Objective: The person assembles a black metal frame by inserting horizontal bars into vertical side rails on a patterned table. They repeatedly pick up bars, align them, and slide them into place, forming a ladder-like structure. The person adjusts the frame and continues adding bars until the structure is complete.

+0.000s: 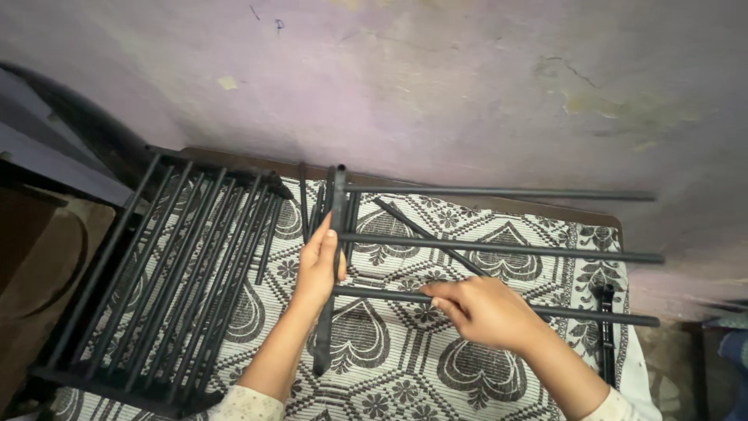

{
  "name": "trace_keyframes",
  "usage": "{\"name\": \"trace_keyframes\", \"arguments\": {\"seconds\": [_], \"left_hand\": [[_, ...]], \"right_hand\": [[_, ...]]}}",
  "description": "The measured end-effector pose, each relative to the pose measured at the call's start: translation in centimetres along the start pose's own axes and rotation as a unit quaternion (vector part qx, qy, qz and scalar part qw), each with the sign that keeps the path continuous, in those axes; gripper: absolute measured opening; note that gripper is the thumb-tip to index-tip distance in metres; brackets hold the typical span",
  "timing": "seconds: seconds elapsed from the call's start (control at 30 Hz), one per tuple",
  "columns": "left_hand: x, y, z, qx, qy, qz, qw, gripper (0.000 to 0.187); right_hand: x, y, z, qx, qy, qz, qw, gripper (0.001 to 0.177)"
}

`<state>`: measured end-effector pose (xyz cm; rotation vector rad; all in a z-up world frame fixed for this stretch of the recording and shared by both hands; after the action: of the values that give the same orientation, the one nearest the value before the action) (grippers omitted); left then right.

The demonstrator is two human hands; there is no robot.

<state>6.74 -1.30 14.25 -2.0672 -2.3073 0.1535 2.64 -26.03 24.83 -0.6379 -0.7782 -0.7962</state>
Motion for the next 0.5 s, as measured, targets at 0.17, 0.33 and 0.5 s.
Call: {"name": "trace_keyframes", "arguments": {"seconds": [0.17,0.33,0.5], "left_hand": [[1.5,1.0,-0.4,-0.012,-0.025,-0.020,0.999,0.054],[3.1,1.0,-0.9,0.003,-0.041,-0.047,0.998,0.054],[5.2,0.5,-1.6,-0.008,-0.004,-0.063,0.998,0.055]], "right_hand": [[0.0,0.3,1.7,0.022,-0.061,-0.098,0.993,0.029],[-0.5,-2.5,5.2,0.259,-0.171,-0.346,0.886,0.039],[-4.4,-3.0,2.9,0.342,-0.253,-0.352,0.833,0.042]]}}
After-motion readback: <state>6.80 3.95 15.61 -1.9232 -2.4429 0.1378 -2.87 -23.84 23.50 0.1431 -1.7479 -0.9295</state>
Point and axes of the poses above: each hand's wrist, its own y-axis towards the middle knuckle, its own x-axis out of the back of the hand, z = x × y, the point moved 8 cm from there along y, towards the middle knuckle
